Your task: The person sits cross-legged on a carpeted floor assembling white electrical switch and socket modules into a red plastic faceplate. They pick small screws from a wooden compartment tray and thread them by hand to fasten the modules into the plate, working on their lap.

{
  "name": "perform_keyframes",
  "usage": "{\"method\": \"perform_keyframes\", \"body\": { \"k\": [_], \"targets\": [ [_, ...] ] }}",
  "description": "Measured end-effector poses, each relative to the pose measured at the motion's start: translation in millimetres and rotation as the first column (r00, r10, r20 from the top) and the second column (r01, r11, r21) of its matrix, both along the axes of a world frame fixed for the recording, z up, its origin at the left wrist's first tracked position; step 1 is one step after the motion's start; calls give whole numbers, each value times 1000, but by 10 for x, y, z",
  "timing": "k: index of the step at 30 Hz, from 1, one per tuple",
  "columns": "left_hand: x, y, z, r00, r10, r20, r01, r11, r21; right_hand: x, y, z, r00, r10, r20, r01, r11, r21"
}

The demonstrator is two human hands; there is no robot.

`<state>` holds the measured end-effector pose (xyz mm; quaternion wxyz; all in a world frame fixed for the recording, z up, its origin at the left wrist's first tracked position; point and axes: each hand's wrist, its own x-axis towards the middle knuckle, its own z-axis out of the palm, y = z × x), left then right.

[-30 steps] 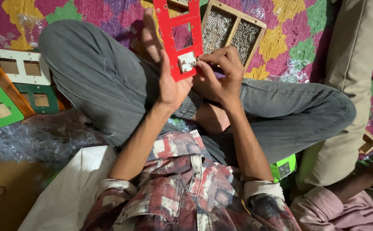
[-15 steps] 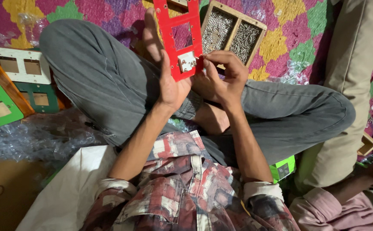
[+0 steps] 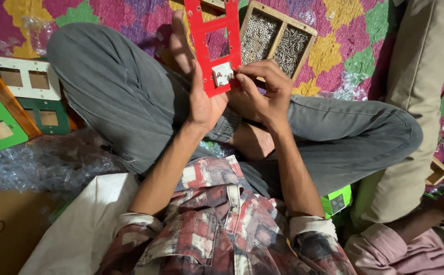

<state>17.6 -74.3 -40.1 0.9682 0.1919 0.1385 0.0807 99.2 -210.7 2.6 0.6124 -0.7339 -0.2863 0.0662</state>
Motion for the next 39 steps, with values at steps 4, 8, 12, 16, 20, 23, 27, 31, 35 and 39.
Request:
{"method": "perform_keyframes", "body": {
  "k": [4, 8, 12, 16, 20, 23, 27, 31, 35, 39],
  "targets": [
    [-6, 12, 8, 1000, -31, -7, 30, 999, -39, 4, 6, 13, 998, 5, 61, -1, 998, -64],
    [-20, 24, 13, 998, -64, 15, 65, 997, -34, -4, 12, 10, 1000, -12, 29, 14, 998, -64],
    [-16, 24, 8, 998, -67, -5, 67, 997, -42, -14, 18, 5, 999, -22, 42, 26, 997, -78],
    [-16, 38, -2, 997, -76, -2, 75, 994, -73, -30, 26, 4, 999, -37, -6, 36, 997, -71],
    [-17, 43, -12, 997, -81, 5, 81, 991, -105, -30, 29, 4, 997, -43, 66, 50, 992, -116],
    [-20, 46, -14, 997, -82, 3, 82, 991, -104, -23, 27, -1, 992, -55, 111, 70, 989, -132],
    [-19, 47, -8, 996, -88, 19, 89, 992, -92, -16, 17, -11, 992, -74, 106, 88, 988, -125],
    [-23, 51, 7, 996, -86, 5, 87, 993, -79, -11, 8, -7, 993, -82, 84, 92, 988, -125],
    [-23, 51, 12, 996, -92, -2, 91, 992, -86, -4, 12, 22, 991, -74, 111, 89, 987, -138],
    [-17, 44, -6, 996, -84, 8, 85, 994, -75, 2, 31, 62, 973, -66, 221, 103, 981, -164]
  ]
}}
